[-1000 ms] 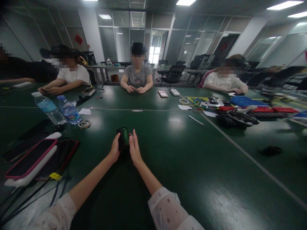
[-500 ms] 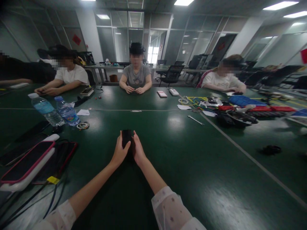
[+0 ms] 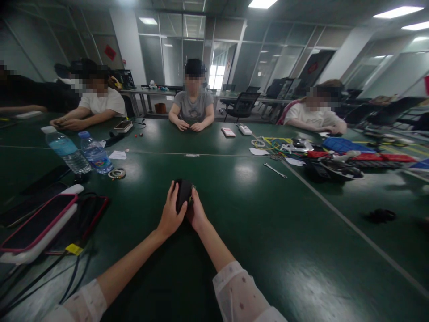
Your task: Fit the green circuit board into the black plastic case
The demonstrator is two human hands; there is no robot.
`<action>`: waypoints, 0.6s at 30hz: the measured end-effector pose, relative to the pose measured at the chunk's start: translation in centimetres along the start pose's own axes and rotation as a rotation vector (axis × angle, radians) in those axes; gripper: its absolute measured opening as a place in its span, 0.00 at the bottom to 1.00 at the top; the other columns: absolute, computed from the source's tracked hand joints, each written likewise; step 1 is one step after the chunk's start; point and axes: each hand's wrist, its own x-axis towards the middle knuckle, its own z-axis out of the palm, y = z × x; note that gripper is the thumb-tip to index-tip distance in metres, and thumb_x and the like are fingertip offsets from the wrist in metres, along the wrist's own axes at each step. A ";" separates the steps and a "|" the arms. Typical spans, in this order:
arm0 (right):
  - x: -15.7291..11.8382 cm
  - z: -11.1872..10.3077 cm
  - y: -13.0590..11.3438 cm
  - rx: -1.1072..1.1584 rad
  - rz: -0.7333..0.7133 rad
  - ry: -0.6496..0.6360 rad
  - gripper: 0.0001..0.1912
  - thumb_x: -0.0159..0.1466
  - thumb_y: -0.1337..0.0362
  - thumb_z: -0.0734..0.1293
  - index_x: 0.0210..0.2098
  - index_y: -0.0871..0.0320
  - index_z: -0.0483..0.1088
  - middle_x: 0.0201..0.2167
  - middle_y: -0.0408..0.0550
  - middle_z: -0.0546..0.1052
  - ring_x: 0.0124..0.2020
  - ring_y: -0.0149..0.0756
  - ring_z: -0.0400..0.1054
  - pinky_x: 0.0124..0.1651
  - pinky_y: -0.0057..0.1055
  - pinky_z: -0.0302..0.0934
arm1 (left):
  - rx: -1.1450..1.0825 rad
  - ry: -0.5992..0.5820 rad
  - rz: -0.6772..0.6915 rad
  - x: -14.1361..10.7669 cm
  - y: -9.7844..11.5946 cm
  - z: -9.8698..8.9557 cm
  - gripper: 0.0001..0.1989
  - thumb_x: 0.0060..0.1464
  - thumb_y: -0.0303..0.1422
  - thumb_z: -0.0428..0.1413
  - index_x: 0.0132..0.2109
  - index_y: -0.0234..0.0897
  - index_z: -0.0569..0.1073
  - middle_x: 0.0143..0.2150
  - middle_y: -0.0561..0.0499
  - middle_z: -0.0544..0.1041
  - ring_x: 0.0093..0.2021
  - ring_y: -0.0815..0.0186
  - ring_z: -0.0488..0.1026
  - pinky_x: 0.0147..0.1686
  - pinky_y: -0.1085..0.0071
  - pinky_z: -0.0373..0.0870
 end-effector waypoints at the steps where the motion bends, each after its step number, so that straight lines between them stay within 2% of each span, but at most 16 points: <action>1: 0.1 0.1 -0.1 0.031 0.073 0.040 0.18 0.65 0.51 0.62 0.50 0.53 0.70 0.42 0.46 0.80 0.43 0.37 0.75 0.48 0.36 0.69 | -0.019 0.020 -0.009 0.1 -0.1 0.0 0.33 0.61 0.38 0.47 0.70 0.41 0.46 0.73 0.43 0.42 0.71 0.55 0.45 0.66 0.54 0.50; 3: 0.2 0.3 -0.3 0.090 0.135 0.084 0.15 0.66 0.54 0.61 0.46 0.54 0.71 0.38 0.45 0.80 0.40 0.36 0.75 0.45 0.35 0.69 | -0.059 0.060 -0.032 0.4 -0.6 -0.1 0.32 0.61 0.38 0.48 0.69 0.39 0.49 0.72 0.41 0.46 0.70 0.56 0.47 0.66 0.55 0.50; 7: 0.4 0.6 -0.4 0.135 0.030 0.094 0.04 0.65 0.63 0.64 0.40 0.51 0.70 0.32 0.38 0.80 0.30 0.30 0.74 0.35 0.27 0.68 | -0.150 0.206 -0.102 1.1 -2.0 -0.2 0.31 0.59 0.38 0.50 0.67 0.37 0.54 0.69 0.40 0.55 0.69 0.57 0.51 0.67 0.56 0.48; 10: 0.5 0.5 -0.1 0.127 0.004 0.113 0.04 0.65 0.65 0.64 0.40 0.51 0.69 0.31 0.37 0.80 0.28 0.28 0.73 0.31 0.25 0.66 | -0.214 0.267 -0.164 1.4 -2.7 -0.4 0.31 0.58 0.38 0.52 0.66 0.37 0.56 0.67 0.40 0.58 0.68 0.57 0.53 0.67 0.57 0.48; 13: 0.7 0.2 -0.1 0.144 -0.007 0.131 0.06 0.67 0.65 0.61 0.41 0.52 0.69 0.33 0.38 0.80 0.30 0.29 0.74 0.31 0.25 0.67 | -0.259 0.305 -0.157 1.6 -2.6 -0.7 0.31 0.57 0.36 0.53 0.66 0.39 0.56 0.67 0.42 0.59 0.68 0.58 0.54 0.67 0.58 0.49; 15: 0.8 -0.1 -0.2 0.152 0.005 0.098 0.07 0.68 0.65 0.60 0.41 0.53 0.69 0.35 0.40 0.80 0.32 0.30 0.75 0.34 0.27 0.69 | -0.300 0.317 -0.163 1.6 -2.6 -0.8 0.31 0.56 0.36 0.54 0.65 0.40 0.57 0.68 0.43 0.58 0.68 0.59 0.53 0.67 0.59 0.48; 18: 1.0 -0.5 -0.6 0.160 0.058 0.005 0.10 0.69 0.65 0.58 0.45 0.56 0.70 0.38 0.46 0.80 0.39 0.34 0.76 0.42 0.32 0.70 | -0.456 0.337 -0.303 2.1 -2.9 -0.9 0.32 0.53 0.35 0.56 0.64 0.39 0.58 0.67 0.43 0.59 0.67 0.60 0.55 0.66 0.61 0.50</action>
